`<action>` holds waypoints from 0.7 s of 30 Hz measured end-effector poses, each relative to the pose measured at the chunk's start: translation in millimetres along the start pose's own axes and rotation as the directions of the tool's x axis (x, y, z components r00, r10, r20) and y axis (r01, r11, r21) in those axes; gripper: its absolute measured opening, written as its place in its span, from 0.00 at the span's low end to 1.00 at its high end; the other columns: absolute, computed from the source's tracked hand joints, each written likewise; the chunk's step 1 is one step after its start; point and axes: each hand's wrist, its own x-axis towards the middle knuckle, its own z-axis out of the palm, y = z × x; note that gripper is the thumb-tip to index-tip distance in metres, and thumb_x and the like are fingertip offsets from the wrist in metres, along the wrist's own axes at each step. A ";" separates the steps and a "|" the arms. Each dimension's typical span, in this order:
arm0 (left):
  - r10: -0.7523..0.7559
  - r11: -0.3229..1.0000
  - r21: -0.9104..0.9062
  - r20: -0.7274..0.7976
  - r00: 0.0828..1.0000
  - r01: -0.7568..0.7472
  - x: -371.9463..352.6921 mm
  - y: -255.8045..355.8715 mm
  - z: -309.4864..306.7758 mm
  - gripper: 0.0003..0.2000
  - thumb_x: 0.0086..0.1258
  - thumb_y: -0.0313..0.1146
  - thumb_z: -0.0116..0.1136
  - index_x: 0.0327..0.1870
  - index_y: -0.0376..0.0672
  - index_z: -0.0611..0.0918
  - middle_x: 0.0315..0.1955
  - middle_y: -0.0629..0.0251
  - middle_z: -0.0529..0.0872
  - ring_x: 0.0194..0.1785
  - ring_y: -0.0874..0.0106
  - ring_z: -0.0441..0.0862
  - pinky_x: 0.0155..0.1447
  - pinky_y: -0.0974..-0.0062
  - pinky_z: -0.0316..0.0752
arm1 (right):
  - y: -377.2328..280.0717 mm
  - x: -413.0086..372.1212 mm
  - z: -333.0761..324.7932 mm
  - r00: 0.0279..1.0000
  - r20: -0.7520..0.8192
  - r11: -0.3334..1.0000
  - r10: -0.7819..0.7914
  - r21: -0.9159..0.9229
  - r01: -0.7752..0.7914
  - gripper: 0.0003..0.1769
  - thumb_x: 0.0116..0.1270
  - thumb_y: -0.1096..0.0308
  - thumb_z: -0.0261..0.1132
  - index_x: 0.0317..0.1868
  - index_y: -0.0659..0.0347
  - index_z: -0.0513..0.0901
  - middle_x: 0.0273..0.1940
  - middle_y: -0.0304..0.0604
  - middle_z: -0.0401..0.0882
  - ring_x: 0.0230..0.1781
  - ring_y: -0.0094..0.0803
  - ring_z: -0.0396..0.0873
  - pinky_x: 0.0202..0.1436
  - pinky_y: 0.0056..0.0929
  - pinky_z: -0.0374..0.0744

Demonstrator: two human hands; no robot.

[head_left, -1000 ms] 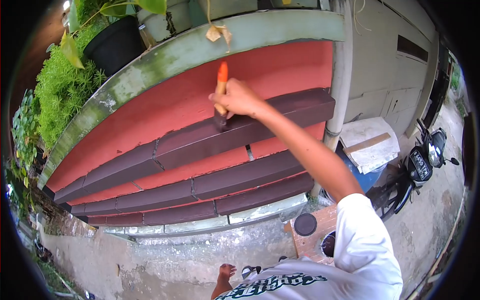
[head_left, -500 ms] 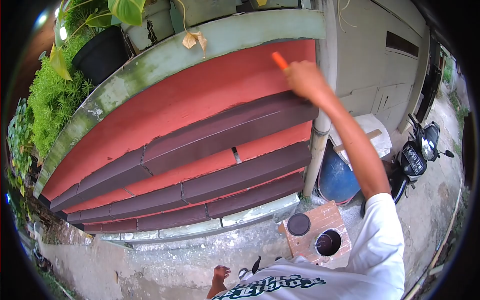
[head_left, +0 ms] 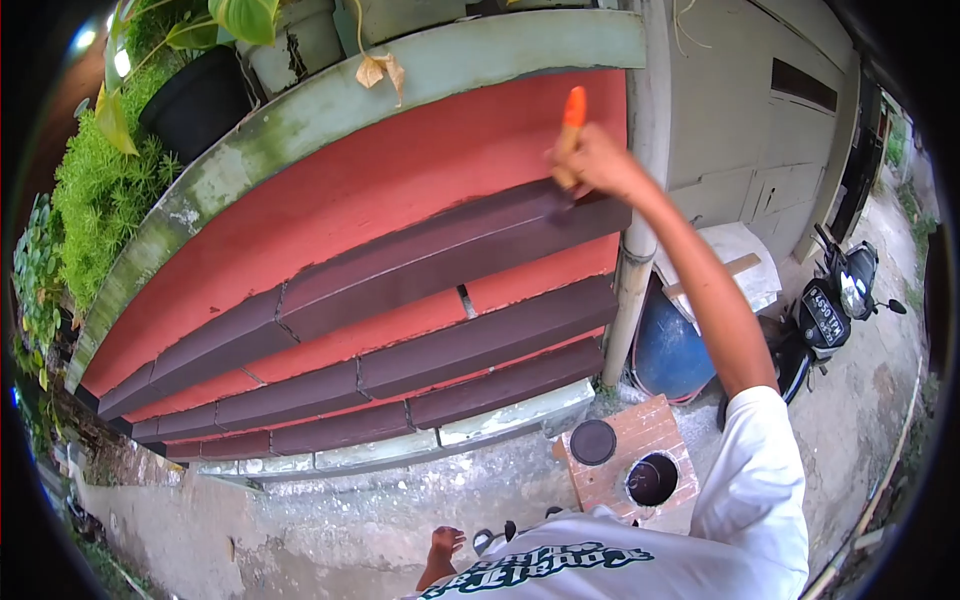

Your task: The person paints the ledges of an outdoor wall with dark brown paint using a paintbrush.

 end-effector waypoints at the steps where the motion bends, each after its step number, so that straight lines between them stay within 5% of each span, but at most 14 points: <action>1: 0.020 1.000 0.023 0.041 0.999 -0.021 8.1 -6.7 -3.0 0.11 0.79 0.38 0.43 0.50 0.45 0.76 0.51 0.51 0.89 0.51 0.53 0.88 0.52 0.54 0.79 | 1.8 0.3 -18.1 0.999 -0.053 0.985 0.003 -0.171 -0.012 0.15 0.72 0.66 0.65 0.26 0.64 0.80 0.22 0.40 0.83 0.21 0.28 0.81 0.25 0.32 0.82; 3: 0.047 0.997 0.061 0.012 0.999 -0.048 5.2 -7.9 -0.1 0.10 0.79 0.38 0.42 0.50 0.45 0.76 0.50 0.51 0.89 0.51 0.53 0.88 0.52 0.54 0.79 | 7.3 11.0 -42.0 0.992 -0.121 0.908 0.033 -0.412 -0.080 0.16 0.67 0.65 0.62 0.23 0.64 0.82 0.18 0.43 0.82 0.18 0.33 0.83 0.27 0.34 0.83; 4: 0.057 0.995 0.080 -0.002 0.998 -0.056 2.0 -9.6 2.1 0.10 0.79 0.38 0.42 0.51 0.45 0.75 0.50 0.51 0.89 0.51 0.53 0.88 0.51 0.54 0.79 | 4.2 13.0 -43.4 0.979 -0.180 0.862 0.094 -0.477 -0.170 0.15 0.68 0.63 0.62 0.28 0.65 0.85 0.22 0.47 0.85 0.24 0.41 0.87 0.34 0.40 0.85; 6: 0.022 0.999 -0.028 -0.002 1.000 -0.022 -3.5 -14.3 1.6 0.08 0.79 0.36 0.45 0.51 0.46 0.75 0.48 0.53 0.89 0.50 0.54 0.88 0.50 0.55 0.80 | -4.8 14.2 -21.8 0.948 -0.255 0.617 -0.188 -0.782 -0.088 0.13 0.68 0.62 0.63 0.35 0.64 0.87 0.29 0.53 0.88 0.34 0.51 0.89 0.44 0.48 0.86; 10: 0.004 1.000 -0.021 -0.033 0.999 -0.005 -11.5 -29.7 0.1 0.06 0.78 0.33 0.49 0.49 0.46 0.75 0.46 0.55 0.90 0.49 0.57 0.89 0.49 0.57 0.80 | -48.1 6.2 53.3 0.970 -0.054 0.640 -0.237 -0.760 0.114 0.13 0.69 0.61 0.63 0.42 0.61 0.88 0.38 0.59 0.88 0.43 0.57 0.87 0.53 0.54 0.84; 11: 0.018 1.000 -0.013 -0.038 0.999 -0.019 -9.6 -35.9 -1.2 0.06 0.78 0.32 0.50 0.51 0.45 0.76 0.46 0.55 0.90 0.48 0.58 0.89 0.49 0.57 0.80 | -46.8 6.9 74.2 0.937 -0.081 0.684 -0.341 -0.705 0.188 0.14 0.67 0.61 0.66 0.37 0.65 0.86 0.34 0.63 0.86 0.41 0.63 0.85 0.52 0.57 0.80; 12: -0.007 1.000 -0.023 -0.030 1.000 0.006 -9.0 -38.2 -4.2 0.07 0.78 0.32 0.50 0.51 0.44 0.76 0.47 0.55 0.90 0.48 0.58 0.89 0.48 0.57 0.80 | -43.6 13.5 88.6 0.920 -0.091 0.694 -0.381 -0.685 0.219 0.16 0.69 0.58 0.66 0.35 0.66 0.84 0.31 0.60 0.86 0.36 0.55 0.88 0.51 0.52 0.83; 14: -0.058 0.998 -0.040 -0.007 0.998 0.058 -6.2 -39.1 -6.8 0.08 0.78 0.31 0.50 0.52 0.44 0.77 0.47 0.54 0.90 0.47 0.57 0.90 0.48 0.58 0.80 | -75.5 6.5 94.4 0.994 0.051 0.950 -0.101 -0.290 0.112 0.18 0.72 0.56 0.67 0.34 0.66 0.82 0.29 0.51 0.86 0.31 0.39 0.87 0.42 0.42 0.87; 17: -0.061 0.998 0.015 -0.033 0.998 0.061 -11.9 -37.4 -4.3 0.08 0.77 0.29 0.50 0.52 0.43 0.78 0.48 0.53 0.90 0.47 0.57 0.90 0.46 0.58 0.80 | -36.8 19.2 113.5 0.994 -0.005 0.986 -0.111 0.126 0.111 0.18 0.73 0.56 0.68 0.35 0.65 0.81 0.30 0.42 0.83 0.29 0.25 0.83 0.33 0.29 0.87; 21: -0.060 0.997 0.042 -0.026 0.998 0.061 -12.6 -34.6 -10.1 0.08 0.78 0.33 0.49 0.52 0.45 0.77 0.50 0.54 0.89 0.51 0.56 0.89 0.50 0.57 0.80 | -6.4 13.9 70.4 0.996 -0.084 0.990 -0.036 0.130 0.047 0.17 0.74 0.61 0.67 0.34 0.69 0.82 0.29 0.43 0.86 0.25 0.27 0.85 0.27 0.28 0.84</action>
